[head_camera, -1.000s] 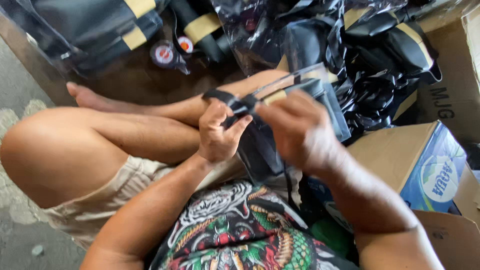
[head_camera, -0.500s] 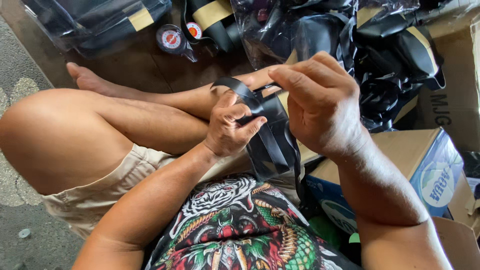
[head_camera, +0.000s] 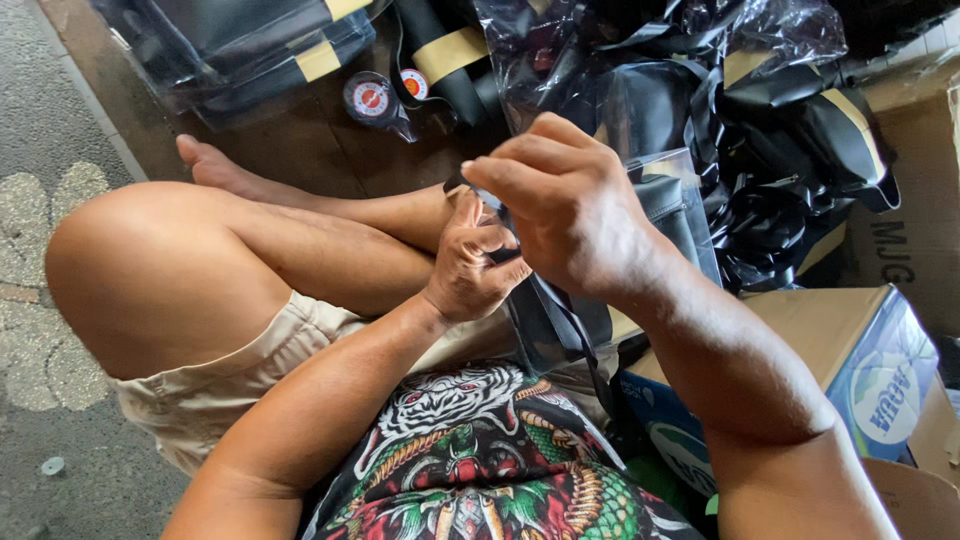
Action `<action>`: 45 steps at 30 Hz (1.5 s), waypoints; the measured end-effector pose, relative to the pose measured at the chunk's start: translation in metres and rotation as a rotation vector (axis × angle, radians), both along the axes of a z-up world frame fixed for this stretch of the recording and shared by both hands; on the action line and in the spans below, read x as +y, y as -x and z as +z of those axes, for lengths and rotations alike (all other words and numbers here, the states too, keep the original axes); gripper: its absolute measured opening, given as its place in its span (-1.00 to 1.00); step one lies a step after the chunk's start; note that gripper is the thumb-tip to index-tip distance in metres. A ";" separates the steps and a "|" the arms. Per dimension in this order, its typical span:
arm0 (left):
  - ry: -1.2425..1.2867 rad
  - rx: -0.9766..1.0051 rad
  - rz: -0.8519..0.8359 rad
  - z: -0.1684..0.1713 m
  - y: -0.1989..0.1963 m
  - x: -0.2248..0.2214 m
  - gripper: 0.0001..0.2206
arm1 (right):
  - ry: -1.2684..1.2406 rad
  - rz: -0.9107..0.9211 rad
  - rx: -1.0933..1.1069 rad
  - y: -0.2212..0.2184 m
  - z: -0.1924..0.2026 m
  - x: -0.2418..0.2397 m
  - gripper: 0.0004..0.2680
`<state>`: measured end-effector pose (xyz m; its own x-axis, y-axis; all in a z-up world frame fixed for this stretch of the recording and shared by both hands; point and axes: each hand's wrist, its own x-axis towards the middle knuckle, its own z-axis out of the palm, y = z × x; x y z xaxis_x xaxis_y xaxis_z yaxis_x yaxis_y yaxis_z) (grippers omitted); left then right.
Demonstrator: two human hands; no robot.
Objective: The person ties black ribbons onto small black leather-like pouches and places them into clear plastic packaging sleeves, working through a large pile of items on the floor.
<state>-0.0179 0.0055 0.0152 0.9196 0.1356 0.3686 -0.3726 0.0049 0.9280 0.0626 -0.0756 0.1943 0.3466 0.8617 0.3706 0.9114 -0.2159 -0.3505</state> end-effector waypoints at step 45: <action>0.150 -0.042 0.047 -0.017 0.007 -0.003 -0.90 | 0.184 -0.595 -0.071 0.080 -0.057 -0.074 -0.84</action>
